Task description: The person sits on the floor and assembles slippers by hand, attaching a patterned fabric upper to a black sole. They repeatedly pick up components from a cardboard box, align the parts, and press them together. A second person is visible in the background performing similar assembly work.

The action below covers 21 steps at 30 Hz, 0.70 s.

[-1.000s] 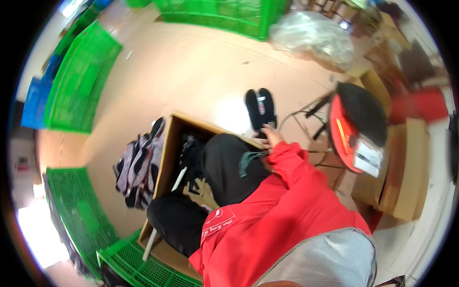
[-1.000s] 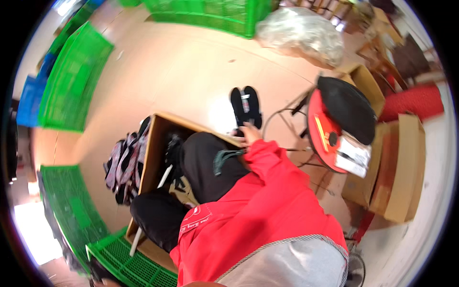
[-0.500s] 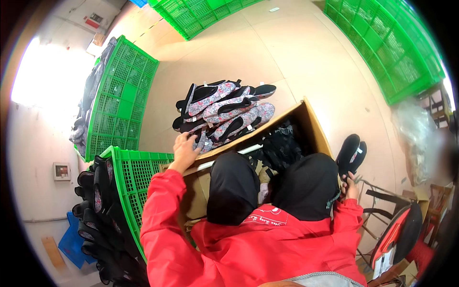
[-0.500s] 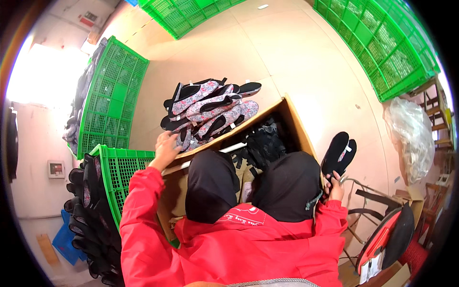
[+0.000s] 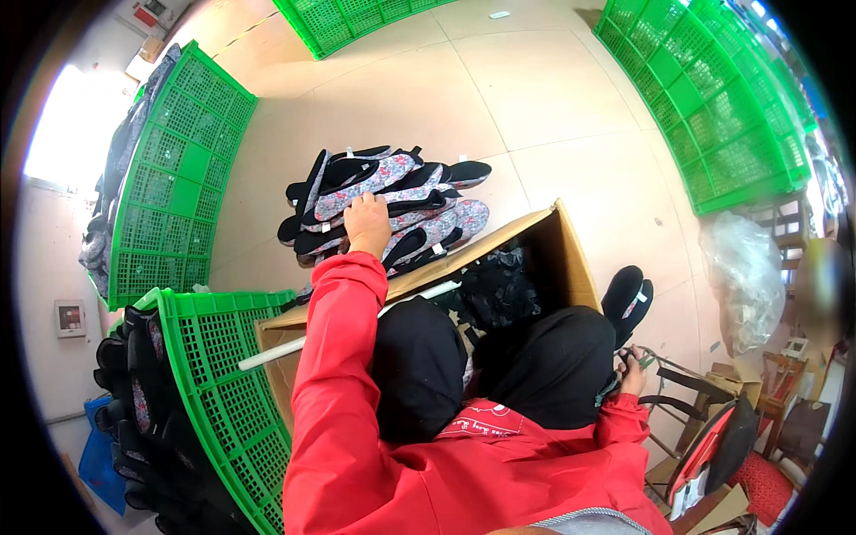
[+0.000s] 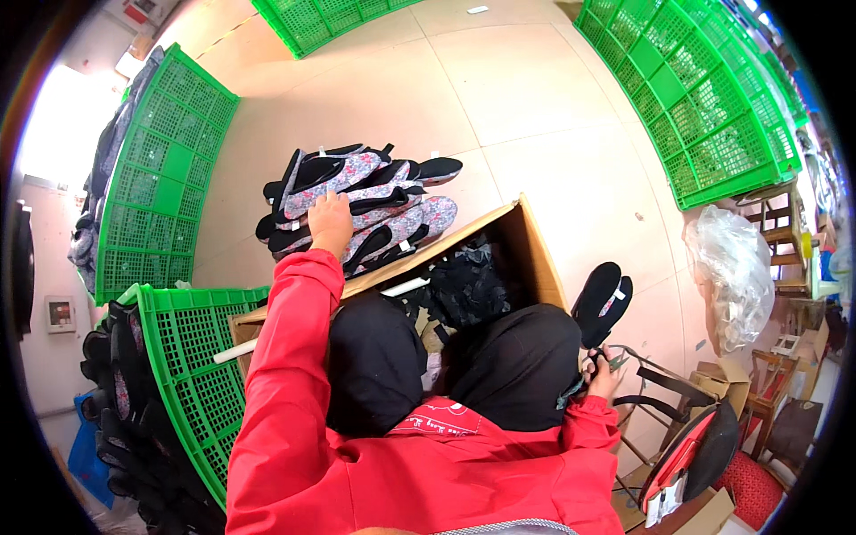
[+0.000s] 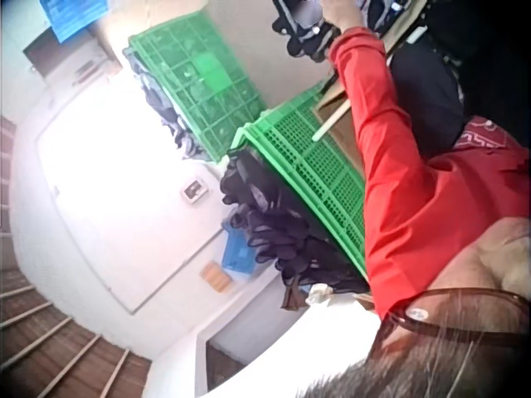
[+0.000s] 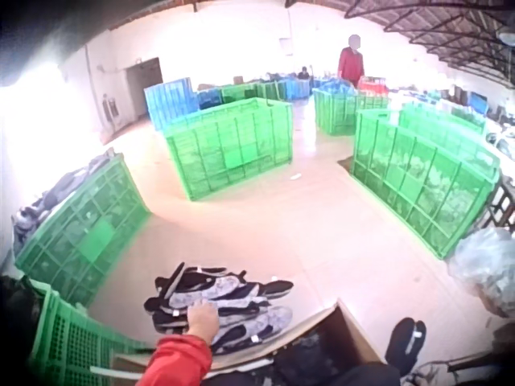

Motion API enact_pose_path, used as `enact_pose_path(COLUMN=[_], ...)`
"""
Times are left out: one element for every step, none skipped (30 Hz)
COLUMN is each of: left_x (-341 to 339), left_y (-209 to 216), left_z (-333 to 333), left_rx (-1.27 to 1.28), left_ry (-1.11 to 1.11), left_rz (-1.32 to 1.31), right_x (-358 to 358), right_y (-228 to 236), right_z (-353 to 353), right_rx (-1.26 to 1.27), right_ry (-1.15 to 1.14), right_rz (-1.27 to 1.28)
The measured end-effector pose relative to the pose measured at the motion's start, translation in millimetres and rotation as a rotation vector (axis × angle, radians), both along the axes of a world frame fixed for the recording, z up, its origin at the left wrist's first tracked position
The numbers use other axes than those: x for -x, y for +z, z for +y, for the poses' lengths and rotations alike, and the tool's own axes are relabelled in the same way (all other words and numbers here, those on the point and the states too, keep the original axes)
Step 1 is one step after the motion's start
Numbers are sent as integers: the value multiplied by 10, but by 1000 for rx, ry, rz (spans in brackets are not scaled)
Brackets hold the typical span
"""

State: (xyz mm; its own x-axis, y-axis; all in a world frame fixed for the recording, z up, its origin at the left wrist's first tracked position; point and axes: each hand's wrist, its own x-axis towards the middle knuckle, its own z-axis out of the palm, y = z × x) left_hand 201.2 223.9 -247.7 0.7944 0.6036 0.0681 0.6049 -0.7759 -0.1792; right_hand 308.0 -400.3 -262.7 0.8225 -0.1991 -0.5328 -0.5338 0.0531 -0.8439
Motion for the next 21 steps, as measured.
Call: enact_pose_path(left_x=[-2,6,25,60,106,159,225,317,438,576,715,852,996,1157,1335,1524,1736,1930,2096,2253,2425], left_y=[-37,-68,-148,-141,-135,-135,11,93,170,276,463,646,878,1121,1408,1652,1851,2032,2162,2250,2289], left_z=[12,22,54,68,68,46,-4,-13,-3,0,-41,-94,-181,-301,-459,-599,-752,-906,-1074,-1248,-1409], left_rx=[-25,-50,-91,-91,-91,-91,-73,-46,-19,3,55,94,124,158,232,306,356,401,432,468,446], left_ry=[-7,-12,-38,-33,-25,-16,-11,-22,-31,-39,-68,-55,-53,-49,-21,-27,-48,-73,-71,-72,-123], left_rz=[24,47,72,56,39,23,9,-39,-86,-132,-189,-249,-307,-365,-448,-504,-542,-585,-595,-603,-624], right_x=[9,15,13,43,47,43,45,41,45,60,61,59,66,83,106,155,204,235,326,405,561], right_y=[16,50,47,44,50,59,43,23,9,-10,28,75,173,326,521,725,922,1130,1363,1420,1594], right_z=[24,56,65,73,73,67,69,65,56,66,133,210,309,428,576,716,855,1019,1166,1255,1427], right_rx=[-1,-2,0,26,10,-5,-11,-20,-29,2,34,66,62,33,5,-23,-96,-175,-270,-280,-257], right_ry=[9,20,23,23,15,8,2,-2,-5,2,10,20,-1,16,38,55,94,131,217,315,414], right_rz=[-4,-9,-25,-21,-32,-43,-52,-60,-69,-58,-49,-40,-36,-128,-217,-303,-317,-337,-331,-346,-290])
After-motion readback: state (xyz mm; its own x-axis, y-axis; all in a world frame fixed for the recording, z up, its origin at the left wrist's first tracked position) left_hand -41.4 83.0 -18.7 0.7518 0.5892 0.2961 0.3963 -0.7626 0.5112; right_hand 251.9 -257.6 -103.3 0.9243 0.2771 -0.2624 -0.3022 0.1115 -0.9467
